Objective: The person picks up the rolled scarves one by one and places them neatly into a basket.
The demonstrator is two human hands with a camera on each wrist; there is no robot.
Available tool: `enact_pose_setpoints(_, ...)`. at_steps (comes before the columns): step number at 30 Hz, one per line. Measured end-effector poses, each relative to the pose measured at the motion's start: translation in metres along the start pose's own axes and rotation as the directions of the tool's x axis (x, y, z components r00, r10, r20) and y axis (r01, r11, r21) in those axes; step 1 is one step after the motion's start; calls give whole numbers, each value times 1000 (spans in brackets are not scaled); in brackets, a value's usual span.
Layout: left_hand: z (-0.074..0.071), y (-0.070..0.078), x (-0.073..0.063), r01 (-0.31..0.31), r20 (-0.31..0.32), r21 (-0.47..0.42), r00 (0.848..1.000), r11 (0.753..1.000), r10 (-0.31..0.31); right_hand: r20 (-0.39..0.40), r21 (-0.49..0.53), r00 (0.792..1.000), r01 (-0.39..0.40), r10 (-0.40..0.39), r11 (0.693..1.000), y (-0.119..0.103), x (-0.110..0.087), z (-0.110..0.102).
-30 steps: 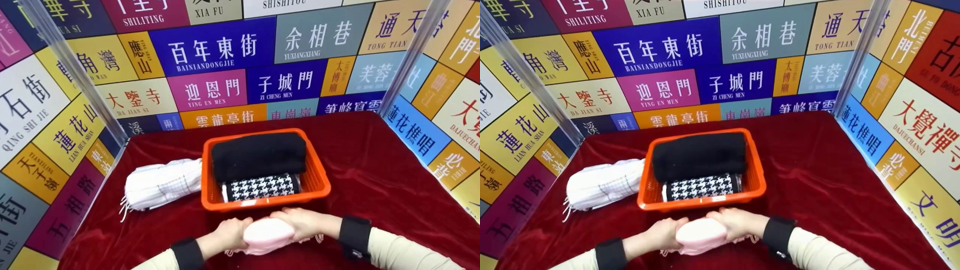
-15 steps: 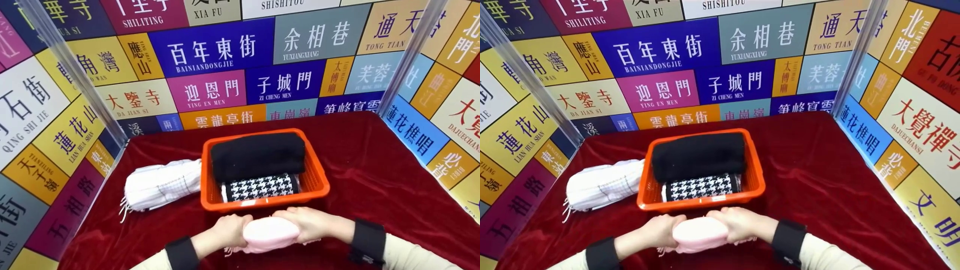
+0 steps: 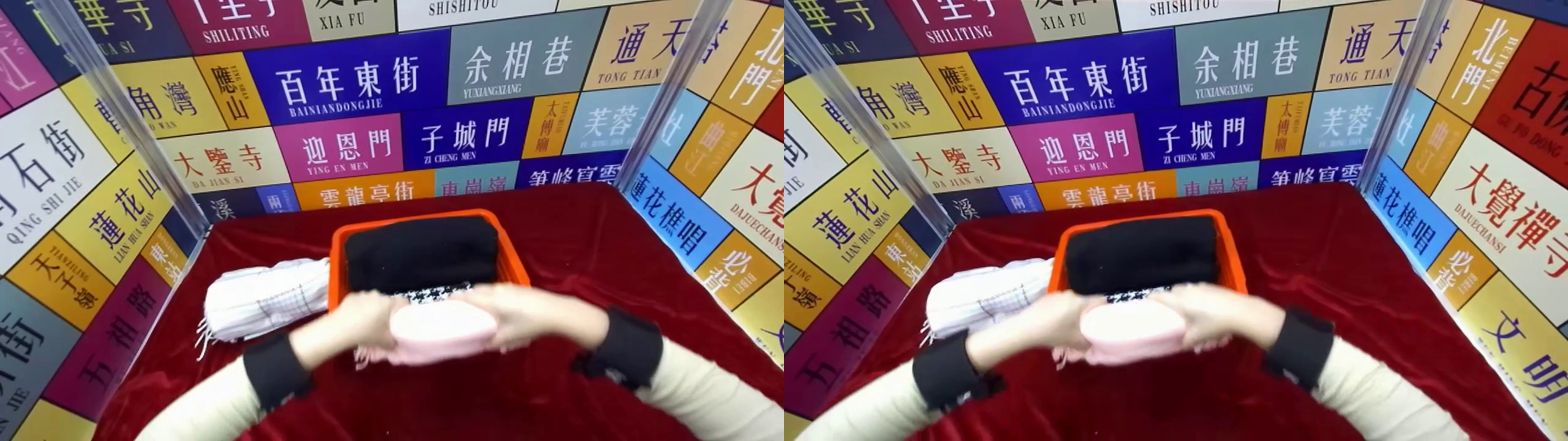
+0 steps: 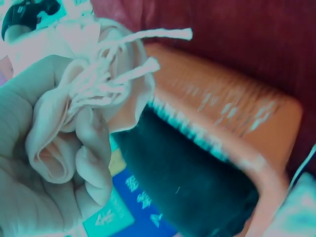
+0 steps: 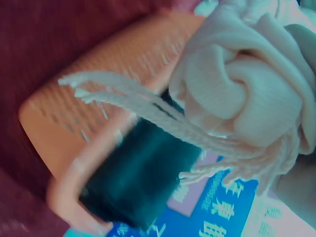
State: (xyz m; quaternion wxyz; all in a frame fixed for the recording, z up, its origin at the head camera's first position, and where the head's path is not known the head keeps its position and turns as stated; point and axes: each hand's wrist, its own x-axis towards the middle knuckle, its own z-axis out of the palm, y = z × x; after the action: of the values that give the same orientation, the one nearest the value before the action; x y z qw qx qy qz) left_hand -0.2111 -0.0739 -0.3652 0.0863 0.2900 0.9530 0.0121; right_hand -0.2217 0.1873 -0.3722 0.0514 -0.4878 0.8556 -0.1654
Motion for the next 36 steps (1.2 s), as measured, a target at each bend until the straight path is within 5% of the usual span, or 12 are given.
enact_pose_setpoints(6,-21,-21,32,38,-5,1,999,999,-38,57,-30,998,-39,40,999,31,29,-22)
enact_pose_setpoints(13,-2,-45,72,76,31,139,996,987,-81,216,-61,968,-114,124,992,72,63,-10)
enact_pose_setpoints(18,12,-45,84,68,130,238,986,969,-101,336,-159,915,-177,222,971,83,76,-2)
enact_pose_setpoints(23,9,-34,84,76,246,231,960,970,-134,440,-167,850,-241,291,956,84,83,-1)
enact_pose_setpoints(31,23,-31,87,37,247,232,964,972,-96,579,-151,722,-362,379,920,79,92,2)
enact_pose_setpoints(36,35,-33,92,18,251,232,965,973,-78,587,-159,719,-347,372,924,81,93,12)
